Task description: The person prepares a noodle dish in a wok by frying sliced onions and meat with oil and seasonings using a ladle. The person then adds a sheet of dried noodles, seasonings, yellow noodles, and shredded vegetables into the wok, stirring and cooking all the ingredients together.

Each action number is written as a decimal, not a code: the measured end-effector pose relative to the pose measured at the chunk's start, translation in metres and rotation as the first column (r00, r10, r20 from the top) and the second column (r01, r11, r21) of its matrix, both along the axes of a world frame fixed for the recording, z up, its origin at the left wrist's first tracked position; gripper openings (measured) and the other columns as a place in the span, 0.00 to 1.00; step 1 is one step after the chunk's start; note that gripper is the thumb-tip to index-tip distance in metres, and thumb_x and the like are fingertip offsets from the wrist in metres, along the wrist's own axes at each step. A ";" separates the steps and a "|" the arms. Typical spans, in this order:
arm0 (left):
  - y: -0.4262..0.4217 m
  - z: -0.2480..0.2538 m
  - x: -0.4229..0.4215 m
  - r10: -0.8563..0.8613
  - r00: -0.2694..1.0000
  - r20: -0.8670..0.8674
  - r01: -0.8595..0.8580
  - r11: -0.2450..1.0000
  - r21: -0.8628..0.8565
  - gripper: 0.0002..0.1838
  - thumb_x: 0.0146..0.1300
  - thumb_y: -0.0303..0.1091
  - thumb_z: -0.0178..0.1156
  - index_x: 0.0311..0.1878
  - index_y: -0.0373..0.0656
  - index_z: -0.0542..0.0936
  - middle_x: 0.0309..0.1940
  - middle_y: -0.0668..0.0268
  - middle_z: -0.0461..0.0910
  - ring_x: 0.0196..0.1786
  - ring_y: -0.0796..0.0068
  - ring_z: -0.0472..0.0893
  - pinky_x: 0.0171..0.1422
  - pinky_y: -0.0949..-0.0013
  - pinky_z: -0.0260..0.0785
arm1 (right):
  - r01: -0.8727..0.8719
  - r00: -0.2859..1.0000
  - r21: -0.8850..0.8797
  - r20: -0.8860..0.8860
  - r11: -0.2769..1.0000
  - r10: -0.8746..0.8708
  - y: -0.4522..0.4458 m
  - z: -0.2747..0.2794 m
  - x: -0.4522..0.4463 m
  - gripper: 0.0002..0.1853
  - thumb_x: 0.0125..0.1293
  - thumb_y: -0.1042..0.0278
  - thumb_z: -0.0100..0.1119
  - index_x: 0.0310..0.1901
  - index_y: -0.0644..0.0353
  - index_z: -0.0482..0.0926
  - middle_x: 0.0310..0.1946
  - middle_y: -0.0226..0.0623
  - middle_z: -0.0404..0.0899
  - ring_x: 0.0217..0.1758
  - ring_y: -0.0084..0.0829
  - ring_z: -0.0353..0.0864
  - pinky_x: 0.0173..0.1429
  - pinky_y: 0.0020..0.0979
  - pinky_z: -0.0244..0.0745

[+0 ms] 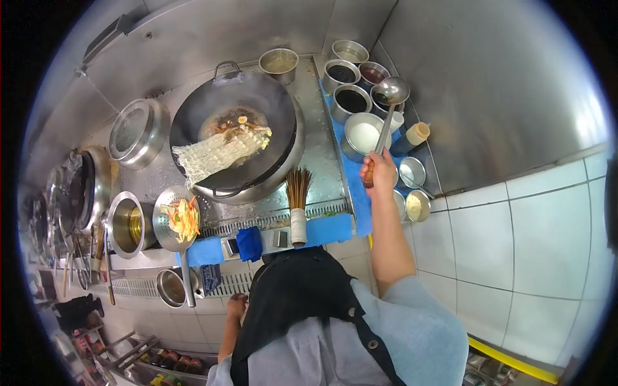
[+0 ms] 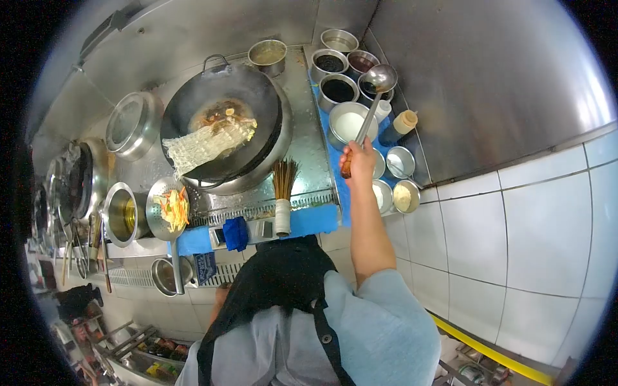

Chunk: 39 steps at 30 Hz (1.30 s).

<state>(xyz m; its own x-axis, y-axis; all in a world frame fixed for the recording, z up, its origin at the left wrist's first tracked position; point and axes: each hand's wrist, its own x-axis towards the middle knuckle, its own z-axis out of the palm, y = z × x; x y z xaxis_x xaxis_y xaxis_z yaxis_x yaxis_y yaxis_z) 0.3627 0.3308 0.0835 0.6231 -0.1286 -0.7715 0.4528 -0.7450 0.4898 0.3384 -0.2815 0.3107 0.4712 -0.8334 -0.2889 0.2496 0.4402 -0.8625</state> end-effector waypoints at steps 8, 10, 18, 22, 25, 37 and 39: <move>0.053 -0.067 0.011 -0.293 0.910 0.292 0.316 0.948 -0.034 0.14 0.66 0.40 0.66 0.45 0.37 0.85 0.31 0.57 0.87 0.37 0.61 0.85 0.47 0.58 0.77 | -0.233 0.966 0.047 0.124 0.971 0.226 0.083 0.045 -0.010 0.22 0.75 0.72 0.54 0.69 0.52 0.68 0.29 0.32 0.73 0.20 0.24 0.71 0.23 0.29 0.69; 0.082 -0.102 0.005 -0.281 0.926 0.251 0.301 0.953 -0.043 0.15 0.67 0.41 0.65 0.45 0.39 0.85 0.33 0.56 0.88 0.40 0.57 0.86 0.49 0.56 0.77 | -0.321 0.940 0.077 0.145 0.944 0.308 0.111 0.061 -0.005 0.27 0.76 0.72 0.53 0.74 0.52 0.65 0.29 0.32 0.73 0.20 0.24 0.70 0.24 0.28 0.69; 0.085 -0.111 0.029 -0.280 0.931 0.234 0.299 0.953 -0.050 0.15 0.64 0.44 0.66 0.41 0.39 0.86 0.33 0.56 0.88 0.41 0.55 0.86 0.50 0.56 0.77 | -0.659 0.715 -0.183 -0.454 0.730 0.532 0.161 0.023 0.095 0.39 0.71 0.76 0.57 0.82 0.59 0.56 0.25 0.30 0.75 0.18 0.24 0.74 0.22 0.29 0.71; 0.078 -0.084 0.025 -0.006 0.995 0.103 0.008 1.000 -0.021 0.15 0.65 0.43 0.64 0.41 0.39 0.86 0.34 0.57 0.88 0.43 0.56 0.87 0.50 0.56 0.77 | -0.753 0.619 -0.185 -0.525 0.632 0.584 0.168 -0.005 0.113 0.40 0.70 0.75 0.58 0.82 0.59 0.56 0.24 0.33 0.77 0.19 0.24 0.76 0.24 0.31 0.73; 0.087 -0.081 0.013 -0.044 0.988 0.147 0.052 0.997 -0.050 0.15 0.65 0.42 0.64 0.43 0.38 0.85 0.34 0.56 0.88 0.43 0.57 0.87 0.49 0.56 0.77 | -0.800 0.572 -0.166 -0.503 0.577 0.648 0.162 -0.008 0.106 0.40 0.69 0.74 0.59 0.82 0.54 0.58 0.25 0.33 0.79 0.20 0.25 0.78 0.26 0.32 0.75; -0.147 0.197 0.078 -0.150 0.695 0.703 0.388 0.902 -0.191 0.11 0.68 0.32 0.67 0.49 0.35 0.85 0.31 0.59 0.86 0.34 0.71 0.84 0.43 0.66 0.76 | -0.874 0.483 -0.405 -0.783 0.267 0.392 0.145 -0.023 0.044 0.38 0.69 0.66 0.56 0.81 0.41 0.59 0.36 0.55 0.86 0.41 0.57 0.87 0.48 0.53 0.82; -0.229 0.241 0.090 -0.124 0.622 0.773 0.499 0.823 -0.270 0.14 0.66 0.32 0.69 0.51 0.36 0.85 0.35 0.59 0.87 0.35 0.71 0.83 0.45 0.67 0.76 | -0.905 0.418 -0.341 -0.819 0.252 0.393 0.137 -0.021 0.026 0.36 0.69 0.65 0.56 0.79 0.43 0.62 0.37 0.55 0.86 0.43 0.57 0.87 0.49 0.53 0.82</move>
<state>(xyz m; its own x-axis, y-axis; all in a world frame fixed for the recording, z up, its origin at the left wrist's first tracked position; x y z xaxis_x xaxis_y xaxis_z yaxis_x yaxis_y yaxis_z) 0.4532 0.1016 0.3247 0.7887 -0.6104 0.0729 -0.3854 -0.3985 0.8322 0.3645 -0.1443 0.2895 0.9307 -0.2806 -0.2347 -0.3567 -0.5536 -0.7525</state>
